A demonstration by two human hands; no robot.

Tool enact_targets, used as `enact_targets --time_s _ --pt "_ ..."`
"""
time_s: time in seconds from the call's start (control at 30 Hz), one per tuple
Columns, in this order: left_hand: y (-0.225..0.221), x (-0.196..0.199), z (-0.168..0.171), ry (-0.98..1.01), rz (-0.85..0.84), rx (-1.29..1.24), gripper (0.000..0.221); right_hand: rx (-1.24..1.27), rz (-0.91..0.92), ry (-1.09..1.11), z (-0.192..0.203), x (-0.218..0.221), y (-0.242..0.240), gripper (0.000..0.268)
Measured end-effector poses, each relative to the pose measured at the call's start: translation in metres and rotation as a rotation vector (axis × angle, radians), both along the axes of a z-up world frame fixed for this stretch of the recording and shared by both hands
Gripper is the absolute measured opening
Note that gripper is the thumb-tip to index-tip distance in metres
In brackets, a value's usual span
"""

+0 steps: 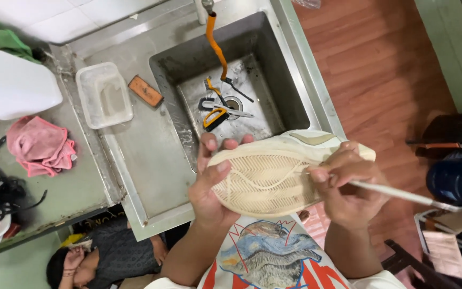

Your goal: Cleaning a sneaker sole in a sink and then performing manual repair work using a needle and thread.

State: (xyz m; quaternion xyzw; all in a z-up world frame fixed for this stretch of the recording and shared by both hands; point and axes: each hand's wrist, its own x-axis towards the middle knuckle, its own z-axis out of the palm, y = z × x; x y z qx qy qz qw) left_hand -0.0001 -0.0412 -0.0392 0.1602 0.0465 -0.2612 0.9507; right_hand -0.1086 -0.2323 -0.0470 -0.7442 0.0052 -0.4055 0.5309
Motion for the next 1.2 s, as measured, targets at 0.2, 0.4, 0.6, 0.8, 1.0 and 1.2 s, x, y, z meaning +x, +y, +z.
enact_targets --time_s 0.2,0.4,0.6,0.8,1.0,1.2 --pt "-0.019 0.0 0.014 0.061 0.043 -0.074 0.033 0.116 -0.027 0.047 0.025 0.018 -0.012 0.03" --pt "-0.043 0.004 0.025 0.107 0.06 -0.089 0.031 0.135 0.013 0.006 0.032 0.005 -0.03 0.033" --pt "-0.065 -0.004 0.044 0.081 0.068 -0.072 0.029 0.142 0.046 0.134 0.073 -0.002 -0.03 0.036" --pt "-0.082 -0.011 0.055 0.082 0.078 -0.076 0.033 0.08 0.054 0.127 0.081 0.003 -0.045 0.033" --pt "-0.096 -0.017 0.045 0.021 0.071 -0.101 0.033 0.083 0.019 0.131 0.073 0.001 -0.059 0.036" --pt "-0.1 -0.018 0.045 0.033 0.079 -0.126 0.033 -0.032 0.089 0.093 0.073 0.006 -0.071 0.044"
